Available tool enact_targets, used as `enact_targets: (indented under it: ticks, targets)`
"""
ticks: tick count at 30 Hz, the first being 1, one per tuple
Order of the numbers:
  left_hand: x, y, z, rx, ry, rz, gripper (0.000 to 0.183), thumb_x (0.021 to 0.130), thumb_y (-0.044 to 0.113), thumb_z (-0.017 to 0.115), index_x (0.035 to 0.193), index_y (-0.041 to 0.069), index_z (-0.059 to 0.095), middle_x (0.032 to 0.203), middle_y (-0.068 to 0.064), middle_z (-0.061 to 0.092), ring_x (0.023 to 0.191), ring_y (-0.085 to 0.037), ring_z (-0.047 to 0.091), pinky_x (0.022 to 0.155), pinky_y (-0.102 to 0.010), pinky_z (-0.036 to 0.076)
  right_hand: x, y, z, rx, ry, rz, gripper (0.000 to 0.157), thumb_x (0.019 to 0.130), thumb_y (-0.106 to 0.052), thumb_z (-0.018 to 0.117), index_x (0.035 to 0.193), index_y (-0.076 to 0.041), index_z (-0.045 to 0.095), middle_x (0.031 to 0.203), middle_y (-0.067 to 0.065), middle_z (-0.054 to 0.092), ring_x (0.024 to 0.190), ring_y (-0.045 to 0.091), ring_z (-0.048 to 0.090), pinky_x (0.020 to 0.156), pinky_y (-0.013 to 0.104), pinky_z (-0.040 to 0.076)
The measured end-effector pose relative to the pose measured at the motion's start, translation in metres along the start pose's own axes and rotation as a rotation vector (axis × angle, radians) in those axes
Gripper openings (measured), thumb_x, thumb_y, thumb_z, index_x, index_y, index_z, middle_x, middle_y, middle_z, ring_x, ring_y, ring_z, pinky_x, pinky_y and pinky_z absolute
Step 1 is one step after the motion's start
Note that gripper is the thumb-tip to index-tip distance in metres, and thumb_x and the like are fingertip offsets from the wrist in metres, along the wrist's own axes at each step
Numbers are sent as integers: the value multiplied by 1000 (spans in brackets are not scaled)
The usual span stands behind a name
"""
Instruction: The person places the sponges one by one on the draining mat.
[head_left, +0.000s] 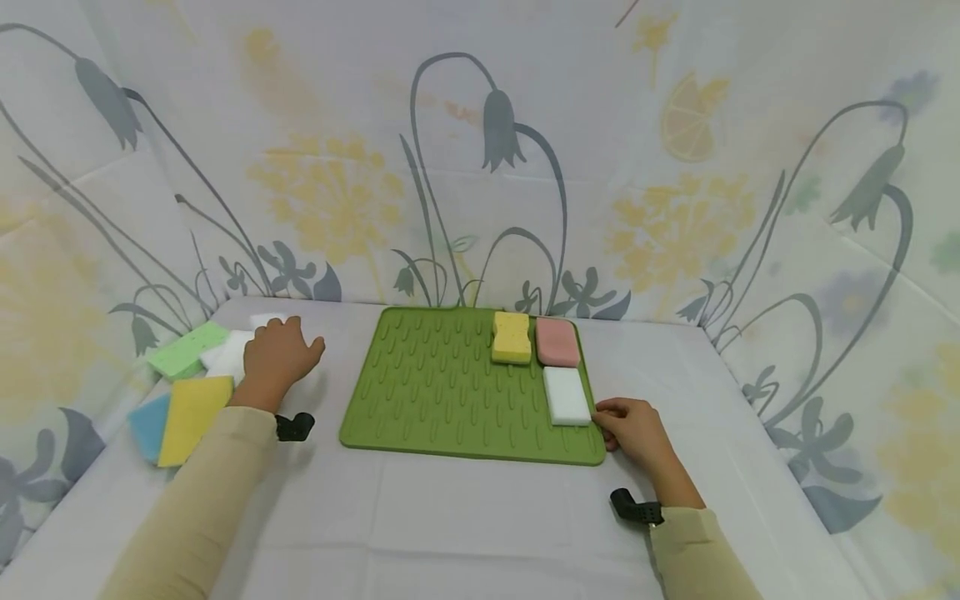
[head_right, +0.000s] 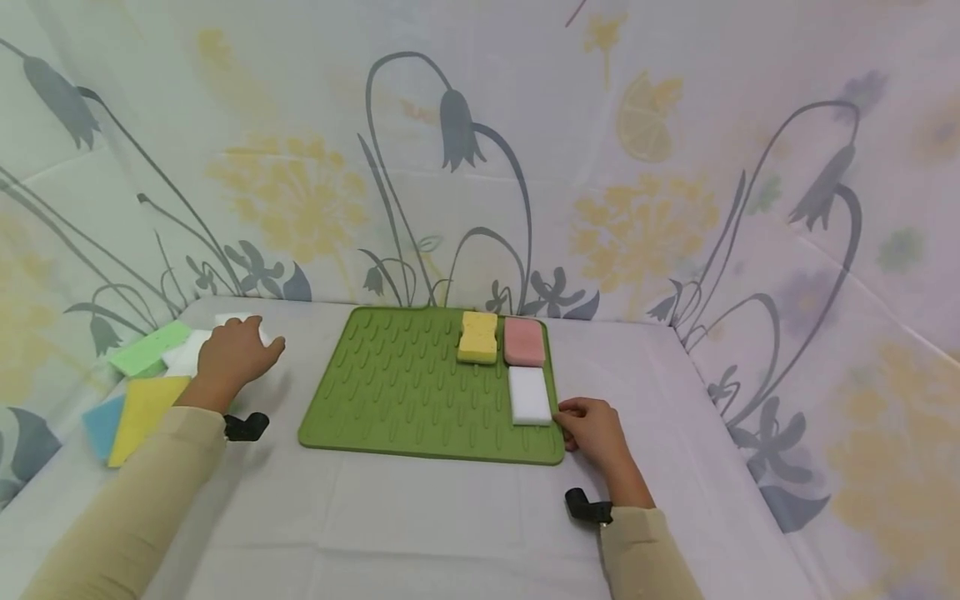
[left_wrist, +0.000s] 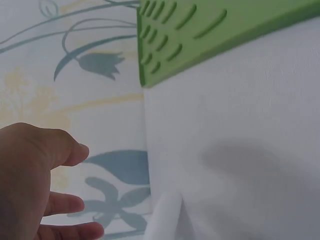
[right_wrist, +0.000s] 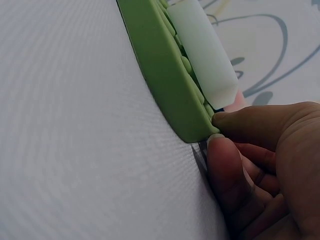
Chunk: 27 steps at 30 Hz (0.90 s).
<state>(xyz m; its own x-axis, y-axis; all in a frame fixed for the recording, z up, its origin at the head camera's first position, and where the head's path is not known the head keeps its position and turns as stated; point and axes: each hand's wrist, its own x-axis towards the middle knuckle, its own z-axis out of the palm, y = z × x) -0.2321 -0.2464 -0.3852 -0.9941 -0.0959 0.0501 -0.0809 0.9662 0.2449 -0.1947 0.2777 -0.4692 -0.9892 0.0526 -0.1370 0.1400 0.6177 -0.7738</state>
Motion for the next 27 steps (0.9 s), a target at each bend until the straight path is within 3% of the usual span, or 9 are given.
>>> enact_targets:
  ticks: [20, 27]
  targets:
    - [1, -56, -15, -18, -32, -100, 55, 86, 25, 41, 121, -16, 39, 110, -43, 39, 97, -57, 38, 76, -64, 38, 2, 0, 1, -26, 5, 5, 34, 91, -23, 66, 117, -1, 66, 88, 9, 71, 60, 13, 63, 56, 29, 55]
    - [-2, -70, -15, -45, -88, -151, 64, 86, 28, 42, 130, -17, 30, 117, -47, 36, 104, -61, 36, 79, -67, 37, 2, -2, 0, -27, -6, 14, 34, 91, -24, 66, 117, -1, 66, 88, 9, 71, 59, 13, 62, 57, 29, 55]
